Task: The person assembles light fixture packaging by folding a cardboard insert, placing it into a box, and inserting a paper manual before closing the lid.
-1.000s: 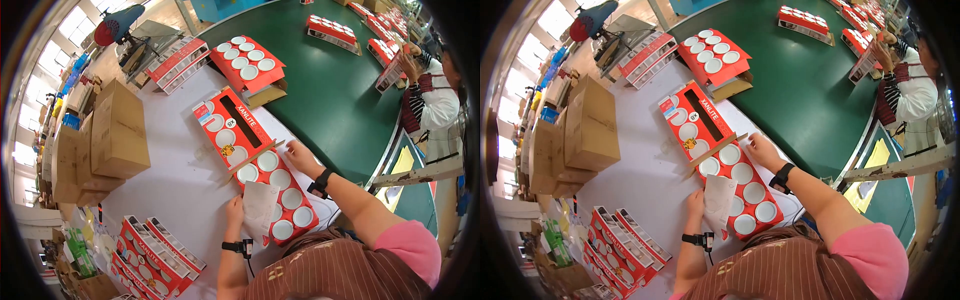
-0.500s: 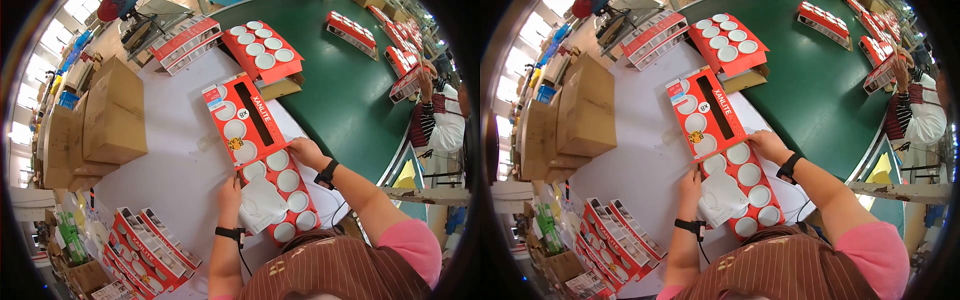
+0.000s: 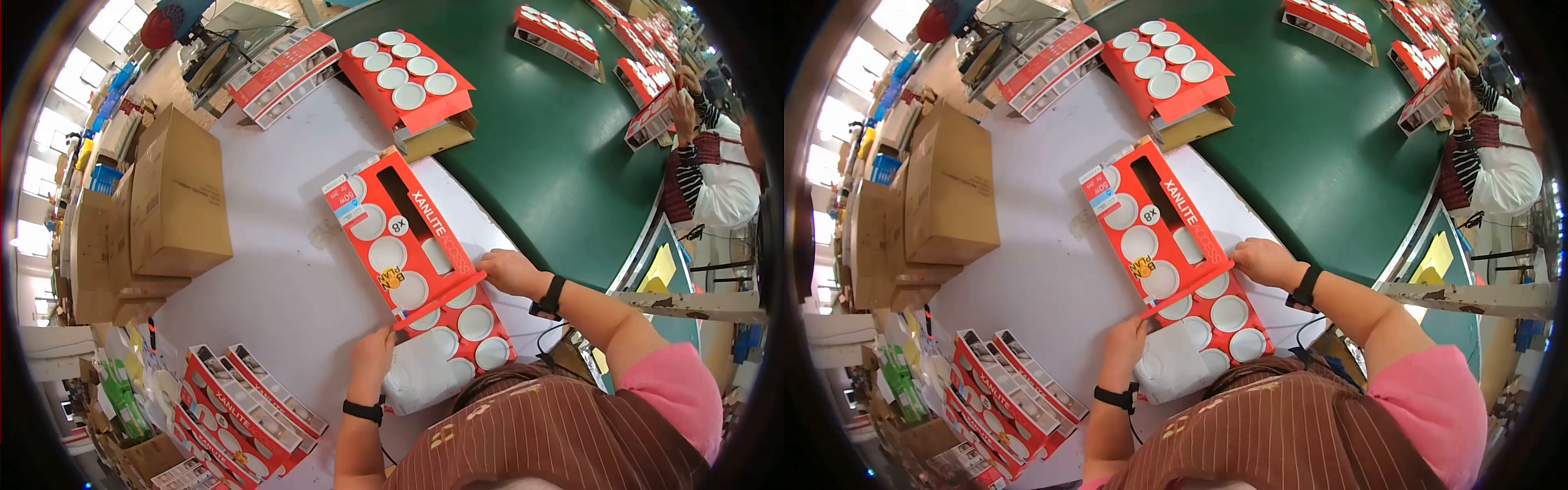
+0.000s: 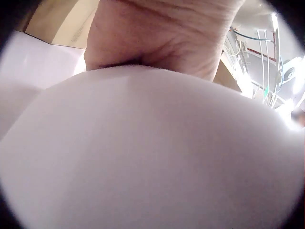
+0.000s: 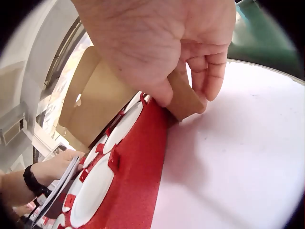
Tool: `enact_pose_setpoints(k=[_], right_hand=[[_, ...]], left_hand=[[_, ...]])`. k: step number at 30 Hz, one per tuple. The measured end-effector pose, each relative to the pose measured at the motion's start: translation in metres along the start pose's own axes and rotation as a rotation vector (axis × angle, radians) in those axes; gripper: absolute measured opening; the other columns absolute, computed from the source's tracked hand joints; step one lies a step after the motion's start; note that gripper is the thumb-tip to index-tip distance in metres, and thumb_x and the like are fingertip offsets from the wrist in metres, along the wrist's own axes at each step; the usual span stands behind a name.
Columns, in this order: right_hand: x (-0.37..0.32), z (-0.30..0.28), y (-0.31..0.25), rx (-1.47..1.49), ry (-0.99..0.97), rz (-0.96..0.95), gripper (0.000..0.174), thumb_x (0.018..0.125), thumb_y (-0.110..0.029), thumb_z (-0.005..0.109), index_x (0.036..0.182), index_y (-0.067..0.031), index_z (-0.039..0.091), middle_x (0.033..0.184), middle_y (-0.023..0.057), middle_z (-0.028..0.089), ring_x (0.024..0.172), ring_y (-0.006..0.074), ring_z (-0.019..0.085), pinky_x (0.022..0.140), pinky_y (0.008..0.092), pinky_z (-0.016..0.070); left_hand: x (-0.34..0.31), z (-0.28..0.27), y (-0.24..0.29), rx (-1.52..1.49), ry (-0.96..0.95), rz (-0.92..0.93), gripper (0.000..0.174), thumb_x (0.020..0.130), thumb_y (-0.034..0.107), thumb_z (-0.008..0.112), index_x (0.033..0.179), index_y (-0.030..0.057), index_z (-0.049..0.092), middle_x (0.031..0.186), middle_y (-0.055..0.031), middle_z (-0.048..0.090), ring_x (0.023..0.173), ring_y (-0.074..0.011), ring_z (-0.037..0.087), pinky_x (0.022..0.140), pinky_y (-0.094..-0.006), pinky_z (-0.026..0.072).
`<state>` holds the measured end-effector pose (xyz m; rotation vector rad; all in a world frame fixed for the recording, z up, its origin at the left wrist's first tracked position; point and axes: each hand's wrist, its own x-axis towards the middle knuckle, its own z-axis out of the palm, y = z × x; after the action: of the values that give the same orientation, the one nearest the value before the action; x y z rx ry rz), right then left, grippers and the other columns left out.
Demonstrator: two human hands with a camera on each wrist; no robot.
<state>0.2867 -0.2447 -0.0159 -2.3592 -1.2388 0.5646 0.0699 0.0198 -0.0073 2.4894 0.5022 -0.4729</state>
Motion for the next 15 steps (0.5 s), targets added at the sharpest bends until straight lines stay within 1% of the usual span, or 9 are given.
enact_pose_setpoints(k=[2, 4, 5, 7, 9, 10, 12, 14, 15], right_hand=[[-0.011, 0.003, -0.001, -0.035, -0.022, -0.027, 0.009, 0.087, -0.016, 0.059, 0.087, -0.0095, 0.065, 0.084, 0.0081, 0.063, 0.085, 0.0301, 0.06, 0.076, 0.0409, 0.0499], [-0.023, 0.003, -0.006, -0.019, -0.034, -0.09, 0.007, 0.085, -0.014, 0.059, 0.086, -0.0103, 0.065, 0.083, 0.0075, 0.062, 0.082, 0.0295, 0.06, 0.075, 0.0403, 0.05], [-0.028, 0.007, -0.005, -0.071, -0.049, -0.139, 0.007, 0.082, -0.013, 0.059, 0.086, -0.011, 0.065, 0.082, 0.0063, 0.062, 0.082, 0.0279, 0.06, 0.074, 0.039, 0.0505], [-0.04, 0.013, -0.008, -0.077, -0.062, -0.142, 0.008, 0.081, -0.012, 0.06, 0.086, -0.0111, 0.066, 0.082, 0.0059, 0.062, 0.082, 0.0273, 0.06, 0.074, 0.0386, 0.0508], [-0.046, 0.014, -0.009, -0.094, -0.08, -0.165, 0.009, 0.081, -0.012, 0.059, 0.087, -0.0117, 0.066, 0.083, 0.0049, 0.062, 0.082, 0.0266, 0.061, 0.074, 0.0382, 0.0516], [-0.047, 0.015, -0.009, -0.093, -0.076, -0.167, 0.009, 0.081, -0.012, 0.059, 0.087, -0.0117, 0.066, 0.083, 0.0049, 0.062, 0.082, 0.0266, 0.061, 0.074, 0.0382, 0.0516], [-0.047, 0.014, -0.008, -0.101, -0.121, -0.169, 0.009, 0.082, -0.014, 0.058, 0.086, -0.0127, 0.066, 0.084, 0.0056, 0.063, 0.083, 0.0276, 0.061, 0.073, 0.0392, 0.0516], [-0.042, 0.014, -0.005, -0.106, -0.132, -0.178, 0.009, 0.083, -0.016, 0.057, 0.086, -0.014, 0.066, 0.084, 0.0064, 0.063, 0.085, 0.0287, 0.062, 0.073, 0.0401, 0.0517], [-0.038, 0.009, -0.007, -0.175, -0.167, -0.195, 0.01, 0.084, -0.018, 0.057, 0.084, -0.0141, 0.066, 0.084, 0.007, 0.063, 0.086, 0.0294, 0.062, 0.073, 0.041, 0.0517]], left_hand=[[-0.011, 0.003, -0.002, -0.011, 0.006, 0.038, 0.027, 0.093, 0.028, 0.053, 0.108, 0.0103, 0.066, 0.084, -0.0195, 0.066, 0.08, -0.0389, 0.063, 0.068, -0.0476, 0.0501], [-0.022, 0.005, -0.005, -0.023, 0.013, 0.076, 0.026, 0.093, 0.029, 0.053, 0.106, 0.0111, 0.067, 0.084, -0.0187, 0.067, 0.08, -0.0383, 0.064, 0.067, -0.0469, 0.0503], [-0.027, 0.006, -0.007, -0.048, -0.003, 0.098, 0.026, 0.093, 0.031, 0.054, 0.106, 0.0125, 0.067, 0.085, -0.0176, 0.067, 0.079, -0.0377, 0.064, 0.066, -0.0462, 0.0505], [-0.033, 0.007, -0.01, -0.069, -0.017, 0.12, 0.026, 0.093, 0.032, 0.054, 0.105, 0.0139, 0.068, 0.085, -0.0165, 0.067, 0.079, -0.037, 0.064, 0.065, -0.0456, 0.0507], [-0.038, 0.006, -0.011, -0.035, -0.102, 0.113, 0.025, 0.092, 0.033, 0.054, 0.107, 0.0164, 0.067, 0.088, -0.0156, 0.067, 0.08, -0.0368, 0.064, 0.066, -0.0447, 0.051], [-0.04, 0.008, -0.014, -0.032, -0.1, 0.113, 0.025, 0.092, 0.033, 0.054, 0.107, 0.0164, 0.067, 0.088, -0.0156, 0.067, 0.08, -0.0368, 0.064, 0.066, -0.0447, 0.051], [-0.042, 0.009, -0.018, -0.02, -0.121, 0.203, 0.025, 0.092, 0.032, 0.055, 0.108, 0.0171, 0.067, 0.092, -0.0162, 0.067, 0.082, -0.037, 0.064, 0.068, -0.0451, 0.0511], [-0.044, 0.009, -0.019, -0.025, -0.119, 0.176, 0.025, 0.091, 0.031, 0.055, 0.109, 0.0171, 0.066, 0.093, -0.0165, 0.067, 0.083, -0.0373, 0.064, 0.069, -0.0454, 0.0512], [-0.046, 0.007, -0.016, -0.031, -0.121, 0.145, 0.025, 0.091, 0.03, 0.056, 0.11, 0.0171, 0.066, 0.094, -0.0167, 0.067, 0.084, -0.0377, 0.064, 0.07, -0.0457, 0.0513]])
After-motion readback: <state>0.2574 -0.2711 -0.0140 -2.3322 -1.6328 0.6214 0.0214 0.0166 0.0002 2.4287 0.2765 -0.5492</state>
